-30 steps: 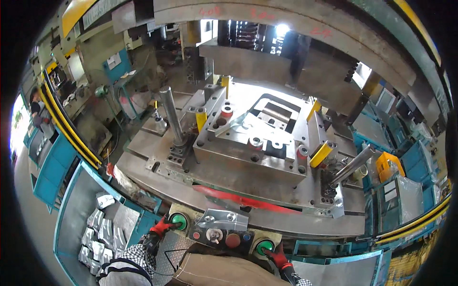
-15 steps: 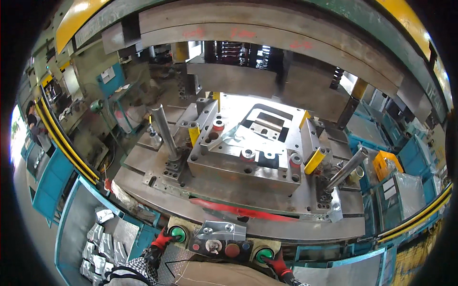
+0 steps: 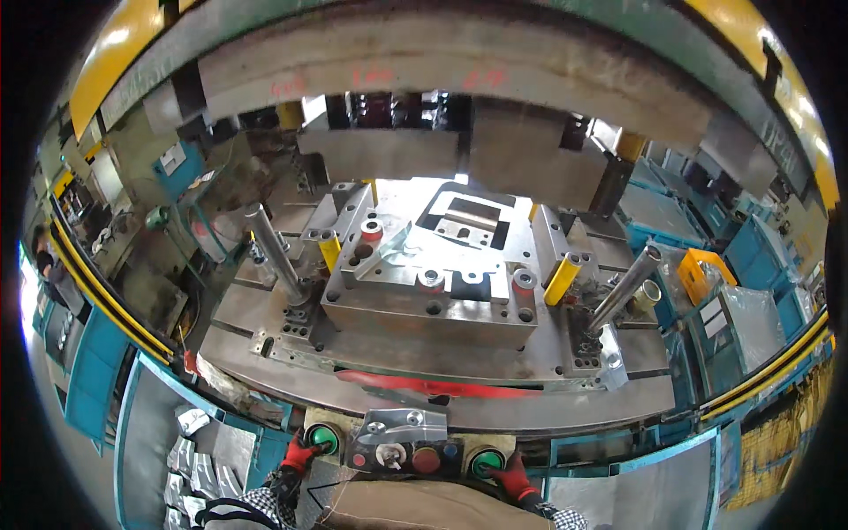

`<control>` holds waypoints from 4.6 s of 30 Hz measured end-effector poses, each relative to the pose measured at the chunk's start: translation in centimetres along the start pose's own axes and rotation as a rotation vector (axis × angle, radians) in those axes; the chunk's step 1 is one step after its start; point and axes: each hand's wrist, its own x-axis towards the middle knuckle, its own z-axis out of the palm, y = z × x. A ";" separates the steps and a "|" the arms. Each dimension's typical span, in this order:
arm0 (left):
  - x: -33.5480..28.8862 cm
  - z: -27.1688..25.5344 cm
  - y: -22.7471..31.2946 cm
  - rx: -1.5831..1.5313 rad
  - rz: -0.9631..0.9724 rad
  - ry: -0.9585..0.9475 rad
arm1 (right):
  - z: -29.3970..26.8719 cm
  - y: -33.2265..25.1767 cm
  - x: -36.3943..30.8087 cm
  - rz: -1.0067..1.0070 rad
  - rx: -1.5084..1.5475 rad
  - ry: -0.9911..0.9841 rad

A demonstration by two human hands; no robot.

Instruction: Operate a heavy industrial stamping press to shape metal components.

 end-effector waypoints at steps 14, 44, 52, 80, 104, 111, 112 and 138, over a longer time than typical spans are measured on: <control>2.8 -2.7 -2.3 0.125 0.072 -0.123 | -0.1 0.3 -1.1 -0.032 -0.072 0.066; 17.5 49.0 47.9 1.724 0.893 -1.029 | -10.7 -2.6 -2.1 0.245 -0.007 0.111; 15.3 50.8 49.1 1.365 0.986 -1.148 | -26.5 -7.4 -0.7 -0.051 -0.123 0.759; -1.7 30.1 9.4 1.670 1.230 -0.477 | -33.2 -17.9 21.3 -0.173 -0.955 0.345; -1.7 21.2 14.0 1.302 1.148 -0.436 | -31.0 -24.7 -2.7 -0.577 -0.285 0.919; -2.5 19.6 13.9 1.139 1.177 -0.342 | -11.5 -41.4 3.7 -0.951 -1.079 0.443; -2.6 19.4 13.8 1.126 1.172 -0.325 | -7.9 -44.3 6.7 -1.088 -1.108 0.357; -0.2 4.2 9.5 0.847 0.757 0.044 | 12.5 -43.9 39.9 -0.871 -1.030 -0.230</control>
